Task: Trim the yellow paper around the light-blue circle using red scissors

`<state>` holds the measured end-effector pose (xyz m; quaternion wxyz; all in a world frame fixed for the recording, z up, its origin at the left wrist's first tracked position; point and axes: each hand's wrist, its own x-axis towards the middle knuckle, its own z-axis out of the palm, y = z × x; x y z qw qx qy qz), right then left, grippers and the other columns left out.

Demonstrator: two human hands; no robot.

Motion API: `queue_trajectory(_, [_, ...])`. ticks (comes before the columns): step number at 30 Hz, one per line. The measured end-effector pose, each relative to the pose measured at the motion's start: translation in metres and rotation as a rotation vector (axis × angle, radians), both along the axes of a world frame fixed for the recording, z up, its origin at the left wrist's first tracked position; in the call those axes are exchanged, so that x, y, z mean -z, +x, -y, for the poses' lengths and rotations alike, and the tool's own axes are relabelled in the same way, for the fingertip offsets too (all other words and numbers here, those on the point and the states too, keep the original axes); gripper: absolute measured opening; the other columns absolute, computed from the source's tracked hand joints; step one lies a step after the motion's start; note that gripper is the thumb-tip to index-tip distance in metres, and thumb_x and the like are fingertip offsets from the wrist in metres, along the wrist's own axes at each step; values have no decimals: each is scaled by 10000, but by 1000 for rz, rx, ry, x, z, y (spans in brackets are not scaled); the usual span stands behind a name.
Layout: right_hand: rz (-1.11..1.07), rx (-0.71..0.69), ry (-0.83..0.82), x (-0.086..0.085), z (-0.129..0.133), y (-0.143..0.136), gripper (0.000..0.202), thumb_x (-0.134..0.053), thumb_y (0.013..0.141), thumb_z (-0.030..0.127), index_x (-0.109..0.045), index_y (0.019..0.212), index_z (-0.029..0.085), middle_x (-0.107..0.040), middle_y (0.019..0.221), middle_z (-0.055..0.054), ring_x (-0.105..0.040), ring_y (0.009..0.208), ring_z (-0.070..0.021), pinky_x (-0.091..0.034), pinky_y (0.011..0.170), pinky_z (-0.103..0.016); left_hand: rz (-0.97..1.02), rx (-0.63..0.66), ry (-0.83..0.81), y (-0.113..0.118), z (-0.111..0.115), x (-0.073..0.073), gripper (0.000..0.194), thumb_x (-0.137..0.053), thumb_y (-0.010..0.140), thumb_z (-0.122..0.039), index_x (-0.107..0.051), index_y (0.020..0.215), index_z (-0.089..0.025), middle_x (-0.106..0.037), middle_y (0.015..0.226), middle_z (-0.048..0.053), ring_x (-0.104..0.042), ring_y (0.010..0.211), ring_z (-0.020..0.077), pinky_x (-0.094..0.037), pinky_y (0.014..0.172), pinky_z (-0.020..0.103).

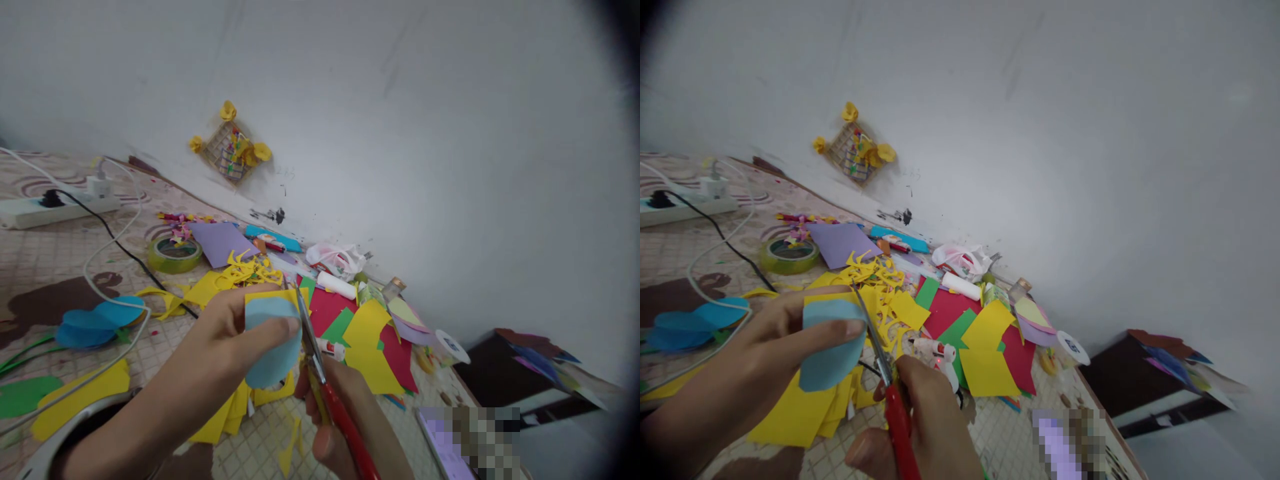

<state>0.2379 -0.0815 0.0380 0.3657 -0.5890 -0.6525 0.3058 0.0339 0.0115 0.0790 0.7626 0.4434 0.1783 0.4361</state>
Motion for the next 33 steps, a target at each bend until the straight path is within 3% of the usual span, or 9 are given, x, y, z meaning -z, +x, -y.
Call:
queue_trajectory(10, [-38,22,54,14,5,1,828,-612,756,942,-699,1203,250,-699,1053,-120,-648,799,-253,-582,699,-348,109,72,-8,0,-1,3,236,-753,718,-38,-791,618,-248,-683,502,-89,-674,458,101,-483,436,147])
queue_trajectory(17, [51,57,38,-3,6,-7,821,-567,727,986,-729,1037,243,-683,889,-61,-638,737,-232,-487,646,-304,30,6,38,-2,-2,4,204,-761,723,-110,-753,569,-243,-677,506,-81,-620,457,74,-443,422,119])
queue_trajectory(20, [125,60,120,-8,8,-9,768,-548,807,939,-724,1133,265,-679,884,-45,-658,732,-227,-490,647,-295,-3,-28,20,-2,-4,3,177,-774,671,-100,-750,559,-234,-665,491,-86,-546,411,61,-410,391,120])
queue_trajectory(22, [186,41,158,-9,7,-9,764,-504,843,929,-716,1158,266,-700,878,-46,-666,716,-226,-485,629,-294,-28,-32,9,-1,-4,3,146,-778,656,-117,-747,562,-225,-670,491,-75,-545,415,72,-423,397,130])
queue_trajectory(26, [245,13,195,-10,5,-9,758,-459,863,931,-716,1034,238,-698,781,-42,-653,661,-220,-473,590,-294,-82,-46,-3,-2,-4,6,90,-785,632,-141,-742,588,-207,-671,508,-64,-547,434,82,-444,414,139])
queue_trajectory(33, [276,17,252,-7,8,-9,668,-455,922,875,-681,1068,264,-715,838,-41,-670,688,-230,-469,603,-308,-100,-21,3,-5,-4,4,42,-779,658,-178,-753,632,-199,-699,548,-45,-585,464,99,-462,440,150])
